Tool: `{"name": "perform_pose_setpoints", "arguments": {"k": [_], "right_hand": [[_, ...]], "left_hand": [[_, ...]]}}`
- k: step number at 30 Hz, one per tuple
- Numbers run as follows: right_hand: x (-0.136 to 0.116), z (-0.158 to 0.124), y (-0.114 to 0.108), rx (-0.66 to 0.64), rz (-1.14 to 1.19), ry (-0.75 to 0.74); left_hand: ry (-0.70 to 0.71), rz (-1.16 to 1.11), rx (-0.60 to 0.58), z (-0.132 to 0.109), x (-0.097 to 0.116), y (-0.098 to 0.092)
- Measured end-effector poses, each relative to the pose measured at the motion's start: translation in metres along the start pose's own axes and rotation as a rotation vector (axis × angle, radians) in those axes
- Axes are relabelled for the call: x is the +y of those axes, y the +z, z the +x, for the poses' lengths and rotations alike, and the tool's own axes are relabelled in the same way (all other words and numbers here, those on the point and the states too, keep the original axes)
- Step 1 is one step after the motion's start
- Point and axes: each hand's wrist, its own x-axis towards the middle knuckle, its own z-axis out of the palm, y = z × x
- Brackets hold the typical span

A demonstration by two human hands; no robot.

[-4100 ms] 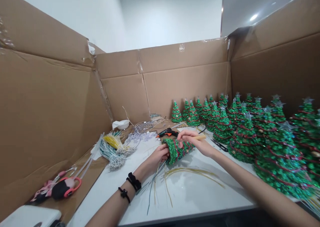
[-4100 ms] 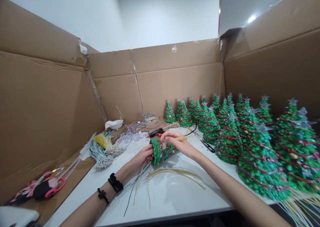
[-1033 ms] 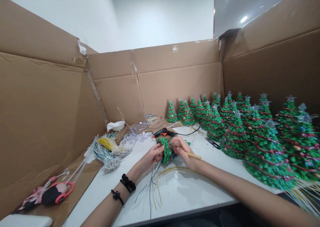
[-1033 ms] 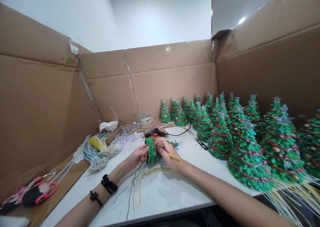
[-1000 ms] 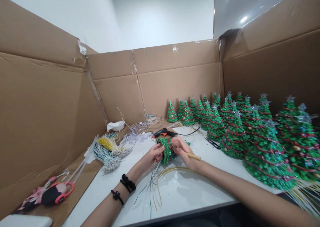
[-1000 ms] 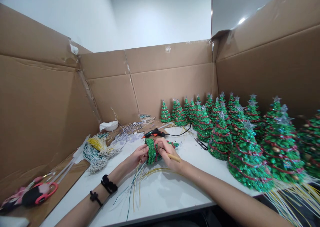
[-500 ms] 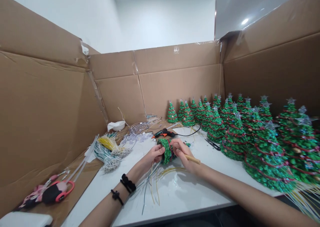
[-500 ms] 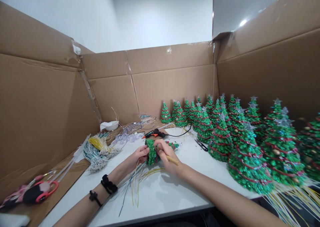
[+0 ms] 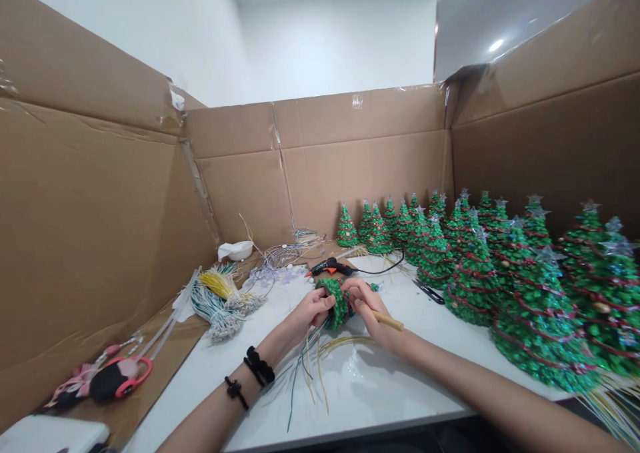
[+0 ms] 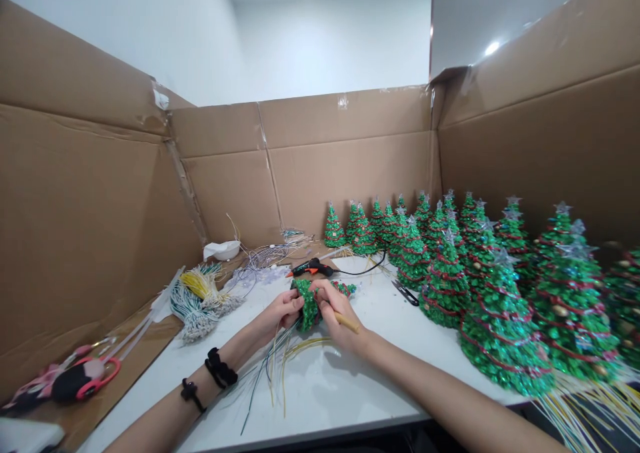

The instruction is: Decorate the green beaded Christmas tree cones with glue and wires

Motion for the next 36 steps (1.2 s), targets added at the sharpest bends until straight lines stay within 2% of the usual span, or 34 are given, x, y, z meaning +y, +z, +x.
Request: {"name": "perform_pose_setpoints", "arguments": {"k": [9, 12, 16, 20, 23, 25, 30, 32, 36], "right_hand": [[-0.001, 0.0, 0.002, 0.015, 0.012, 0.01], [-0.003, 0.003, 0.003, 0.088, 0.176, 0.099], [-0.003, 0.011, 0.001, 0.248, 0.44, 0.218], [0.002, 0.017, -0.002, 0.308, 0.589, 0.314], [0.005, 0.019, -0.003, 0.345, 0.728, 0.362], [0.007, 0.019, -0.006, 0.377, 0.822, 0.384], [0.014, 0.02, -0.015, 0.388, 0.949, 0.444], [0.017, 0.02, -0.017, 0.39, 0.962, 0.447], [0.018, 0.021, -0.018, 0.379, 0.974, 0.437]], "left_hand": [[0.019, 0.013, 0.008, 0.001, -0.002, -0.002], [-0.014, 0.059, -0.018, 0.0, 0.003, -0.003], [-0.096, 0.168, -0.075, -0.007, 0.021, -0.004], [-0.209, 0.298, -0.213, -0.018, 0.047, -0.012], [-0.253, 0.395, -0.241, -0.023, 0.059, -0.023], [-0.251, 0.425, -0.281, -0.024, 0.06, -0.029], [-0.389, 0.469, -0.525, -0.022, 0.05, -0.035], [-0.392, 0.501, -0.527, -0.021, 0.048, -0.037], [-0.382, 0.59, -0.446, -0.02, 0.051, -0.048]]}}
